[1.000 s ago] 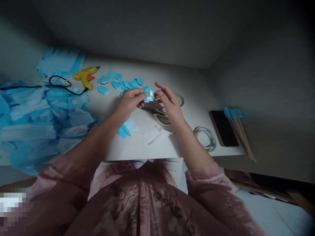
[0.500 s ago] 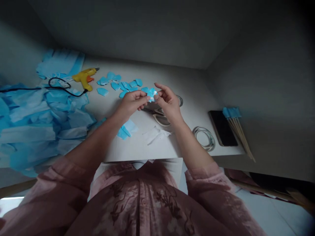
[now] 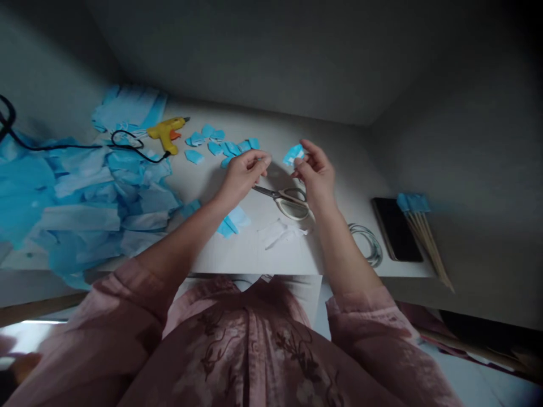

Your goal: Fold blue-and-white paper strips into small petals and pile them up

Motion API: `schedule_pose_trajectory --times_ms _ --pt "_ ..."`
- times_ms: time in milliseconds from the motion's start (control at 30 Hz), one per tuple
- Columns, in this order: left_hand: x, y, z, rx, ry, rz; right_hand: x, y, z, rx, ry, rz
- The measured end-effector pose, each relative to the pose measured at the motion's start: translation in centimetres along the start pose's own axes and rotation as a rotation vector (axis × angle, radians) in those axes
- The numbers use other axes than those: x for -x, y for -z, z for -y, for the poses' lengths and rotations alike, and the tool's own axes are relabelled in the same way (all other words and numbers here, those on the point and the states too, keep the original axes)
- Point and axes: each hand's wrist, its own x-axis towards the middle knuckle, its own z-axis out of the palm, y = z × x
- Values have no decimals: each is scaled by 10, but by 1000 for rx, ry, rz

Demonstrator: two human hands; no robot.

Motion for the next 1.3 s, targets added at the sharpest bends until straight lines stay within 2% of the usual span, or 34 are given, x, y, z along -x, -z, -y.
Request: schedule_pose_trajectory --times_ms 67,100,200,267,333,467,500,633,733,833,967,1100,1233,1300 --pt "6 -3 -4 -179 -263 -47 -7 9 -11 43 8 -81" --pt "11 -6 -7 -269 -422 -18 -9 12 -14 76 16 -93" --pt "28 -15 -18 -397 -838 244 -15 9 -12 225 46 -74" --pt "39 -21 -21 -412 -969 402 -18 -2 -3 366 66 -42" --pt "46 -25 -21 -442 -1005 491 -20 -14 9 530 88 24" --pt "51 -29 -18 -475 -1000 553 -24 -30 28 732 57 387" --pt "51 -29 -18 -474 -993 557 -26 -31 30 741 31 431" --pt "49 -27 -18 -466 -984 528 -36 -24 28 777 -60 398" --pt "47 -27 -18 -444 -1025 500 -43 -22 23 886 -144 497" --pt "46 -28 -16 -433 -1064 470 -46 -29 22 979 -180 576" --pt "45 -27 -17 -477 -1080 444 -52 -54 27 965 -134 621" --pt "42 -23 -20 -455 -1077 411 -72 -80 25 954 -88 617" --pt "39 -20 -23 -434 -1094 316 -96 -84 15 938 -72 533" --pt "39 -21 -24 -428 -1106 258 -102 -83 13 927 15 464"
